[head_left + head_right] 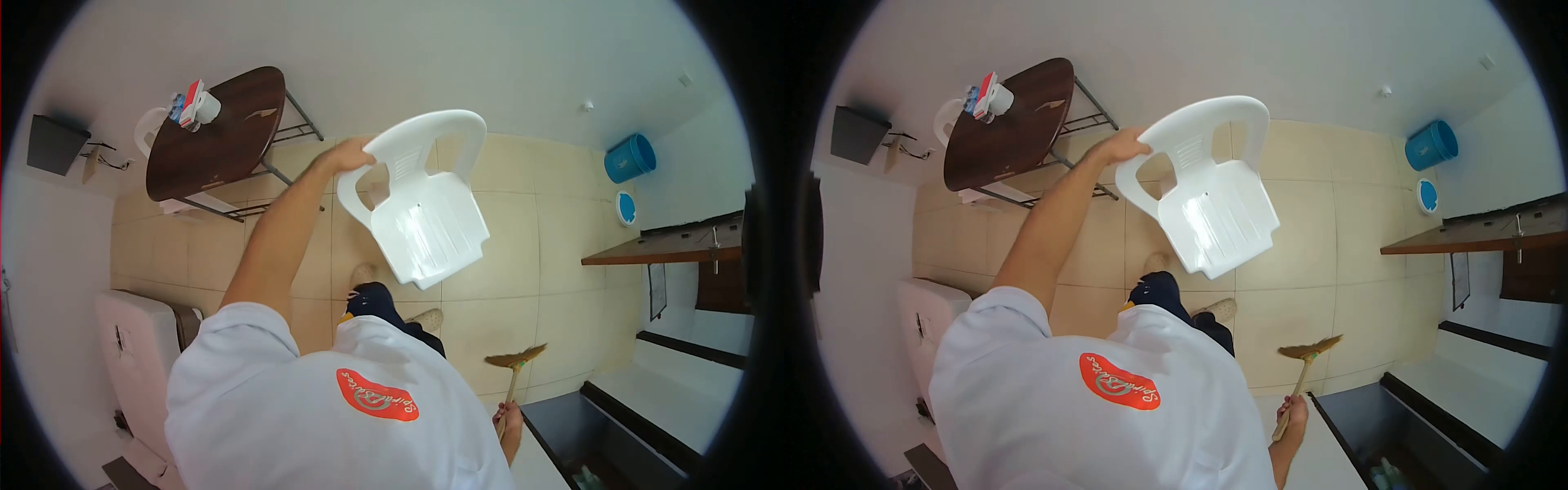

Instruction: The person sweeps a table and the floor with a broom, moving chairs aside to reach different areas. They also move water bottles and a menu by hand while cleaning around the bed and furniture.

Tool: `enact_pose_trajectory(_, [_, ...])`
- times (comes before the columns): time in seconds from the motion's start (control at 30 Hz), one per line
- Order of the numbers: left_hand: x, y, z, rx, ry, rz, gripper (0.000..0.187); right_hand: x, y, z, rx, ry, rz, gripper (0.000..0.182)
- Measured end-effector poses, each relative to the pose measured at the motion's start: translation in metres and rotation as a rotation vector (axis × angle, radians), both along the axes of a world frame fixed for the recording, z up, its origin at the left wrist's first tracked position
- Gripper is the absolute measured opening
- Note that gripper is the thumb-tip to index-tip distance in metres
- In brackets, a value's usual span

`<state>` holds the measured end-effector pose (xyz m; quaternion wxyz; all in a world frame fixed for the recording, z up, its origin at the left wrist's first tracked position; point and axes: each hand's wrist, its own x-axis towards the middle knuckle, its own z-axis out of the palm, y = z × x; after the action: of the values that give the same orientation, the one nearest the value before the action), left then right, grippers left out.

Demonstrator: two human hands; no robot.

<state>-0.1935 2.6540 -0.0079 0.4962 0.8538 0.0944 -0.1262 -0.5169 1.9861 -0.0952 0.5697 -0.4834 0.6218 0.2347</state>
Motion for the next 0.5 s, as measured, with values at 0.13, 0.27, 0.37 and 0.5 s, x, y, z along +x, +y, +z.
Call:
enact_pose_trajectory(0.13, [0.061, 0.062, -0.031, 0.319, -0.016, 0.019, 0.043, -0.002, 0.036, 0.000, -0.041, 0.013, 0.007, 0.003])
enact_pose_trajectory(0.27, [0.111, 0.129, -0.053, 0.377, -0.040, 0.025, 0.038, 0.003, 0.089, 0.008, -0.099, 0.006, -0.184, 0.008])
enact_pose_trajectory(0.37, [0.142, 0.190, -0.062, 0.330, -0.048, 0.039, 0.036, 0.011, 0.159, 0.049, -0.131, 0.000, -0.200, 0.011])
enact_pose_trajectory(0.5, [0.197, 0.269, -0.071, 0.403, -0.115, 0.013, 0.033, 0.031, 0.253, 0.074, -0.229, 0.065, -0.179, 0.010])
